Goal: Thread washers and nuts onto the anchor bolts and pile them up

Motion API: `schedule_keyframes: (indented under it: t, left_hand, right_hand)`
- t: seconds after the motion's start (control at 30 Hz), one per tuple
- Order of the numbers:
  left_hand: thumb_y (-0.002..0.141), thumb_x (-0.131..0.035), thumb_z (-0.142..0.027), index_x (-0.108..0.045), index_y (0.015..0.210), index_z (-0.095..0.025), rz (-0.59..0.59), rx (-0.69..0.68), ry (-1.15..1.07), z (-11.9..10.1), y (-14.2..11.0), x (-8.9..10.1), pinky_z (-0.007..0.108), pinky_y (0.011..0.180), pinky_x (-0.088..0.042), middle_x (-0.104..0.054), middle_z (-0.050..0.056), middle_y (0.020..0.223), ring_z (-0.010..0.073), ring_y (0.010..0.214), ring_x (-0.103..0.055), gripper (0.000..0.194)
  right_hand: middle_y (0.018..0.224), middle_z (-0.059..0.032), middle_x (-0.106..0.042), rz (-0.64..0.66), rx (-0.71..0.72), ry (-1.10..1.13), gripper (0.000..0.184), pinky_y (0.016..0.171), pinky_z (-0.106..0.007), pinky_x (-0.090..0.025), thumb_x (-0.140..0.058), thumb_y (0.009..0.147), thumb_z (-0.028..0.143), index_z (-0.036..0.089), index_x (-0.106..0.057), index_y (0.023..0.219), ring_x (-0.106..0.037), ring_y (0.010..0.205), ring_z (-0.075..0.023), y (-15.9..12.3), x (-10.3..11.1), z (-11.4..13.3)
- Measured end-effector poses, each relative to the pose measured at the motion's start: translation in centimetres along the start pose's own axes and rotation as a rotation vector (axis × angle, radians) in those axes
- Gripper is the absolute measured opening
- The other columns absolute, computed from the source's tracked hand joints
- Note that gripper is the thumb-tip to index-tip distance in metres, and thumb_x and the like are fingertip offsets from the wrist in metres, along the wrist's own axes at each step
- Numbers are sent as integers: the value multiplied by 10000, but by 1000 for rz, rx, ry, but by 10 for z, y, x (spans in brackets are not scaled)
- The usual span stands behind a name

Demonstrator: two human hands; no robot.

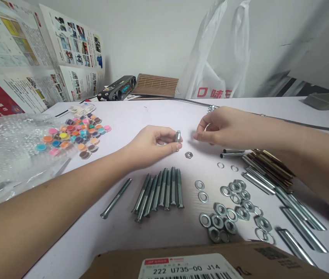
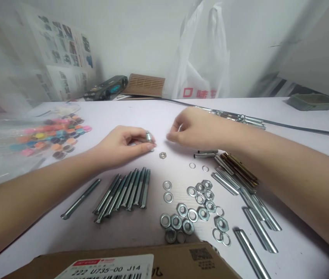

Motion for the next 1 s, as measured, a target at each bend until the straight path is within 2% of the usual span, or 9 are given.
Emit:
schedule_keyframes:
  t: [0.07, 0.23, 0.37, 0.43, 0.53, 0.67, 0.73, 0.83, 1.0]
  left_hand:
    - [813, -643, -284, -686, 915, -124, -9, 14, 30, 0, 0, 1, 288, 768, -502, -705, 62, 853, 141, 793, -633, 194]
    - [799, -644, -271, -666, 864, -133, -14, -8, 82, -4, -3, 2, 309, 799, -502, -704, 64, 865, 155, 814, -642, 154]
    - [793, -642, -285, -639, 806, -146, -21, 8, 96, -4, -3, 3, 325, 816, -504, -708, 60, 863, 163, 827, -651, 140]
    - [788, -644, -289, -626, 786, -153, -24, 9, 105, -4, -3, 4, 331, 807, -505, -705, 59, 854, 163, 815, -648, 137]
    - [787, -644, -290, -622, 781, -154, -24, 7, 126, -3, -3, 4, 332, 785, -500, -697, 55, 834, 161, 793, -638, 137]
    - [792, -644, -292, -614, 784, -143, -17, 3, 130, -1, -3, 5, 323, 784, -492, -683, 55, 833, 159, 796, -628, 152]
    - [799, -638, -292, -611, 793, -142, -11, -13, 126, 0, -4, 5, 321, 794, -489, -677, 55, 841, 154, 801, -621, 153]
    - [806, -628, -289, -607, 805, -142, -7, -47, 128, 2, -4, 6, 316, 793, -487, -667, 54, 846, 147, 796, -608, 149]
    - [803, -627, -290, -598, 802, -138, 2, -55, 127, 4, -4, 5, 306, 787, -482, -661, 59, 843, 138, 788, -599, 154]
  right_hand:
    - [789, -65, -688, -64, -22, -14, 296, 536, -336, -449, -624, 767, 486, 225, -704, 880, -596, 621, -192, 4, 7, -5]
    - [860, -110, -691, -269, -274, -86, 376, 577, -374, -435, -550, 826, 545, 229, -675, 987, -576, 633, -204, 3, 47, -31]
    - [944, -116, -689, -262, -315, -94, 422, 638, -418, -470, -545, 804, 612, 252, -675, 979, -621, 744, -265, 2, 64, -58]
    - [949, -110, -690, -256, -287, -82, 416, 625, -410, -475, -566, 789, 594, 251, -671, 1000, -628, 734, -267, 11, 62, -65]
    - [951, -109, -689, -254, -221, -107, 377, 586, -371, -462, -599, 773, 501, 222, -658, 1018, -618, 696, -241, 43, 52, -68]
    - [977, -122, -683, -184, -5, -251, 359, 680, -346, -456, -598, 774, 409, 164, -648, 1031, -617, 803, -236, 97, 42, -68]
    - [977, -112, -685, -116, 41, -284, 340, 715, -341, -456, -607, 771, 419, 172, -661, 999, -616, 830, -236, 115, 38, -71]
    - [986, -112, -685, -75, 17, -298, 331, 709, -357, -456, -616, 764, 460, 186, -678, 940, -611, 839, -251, 127, 33, -78]
    - [1022, -127, -675, -95, 6, -310, 377, 717, -365, -446, -574, 802, 483, 173, -687, 985, -600, 837, -247, 127, 26, -84]
Point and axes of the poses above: each hand's wrist, its own y-axis towards the middle knuckle, its own x-axis out of the back of the hand, z = x × y, the point moved 1 cm from there along y, towards the middle knuckle
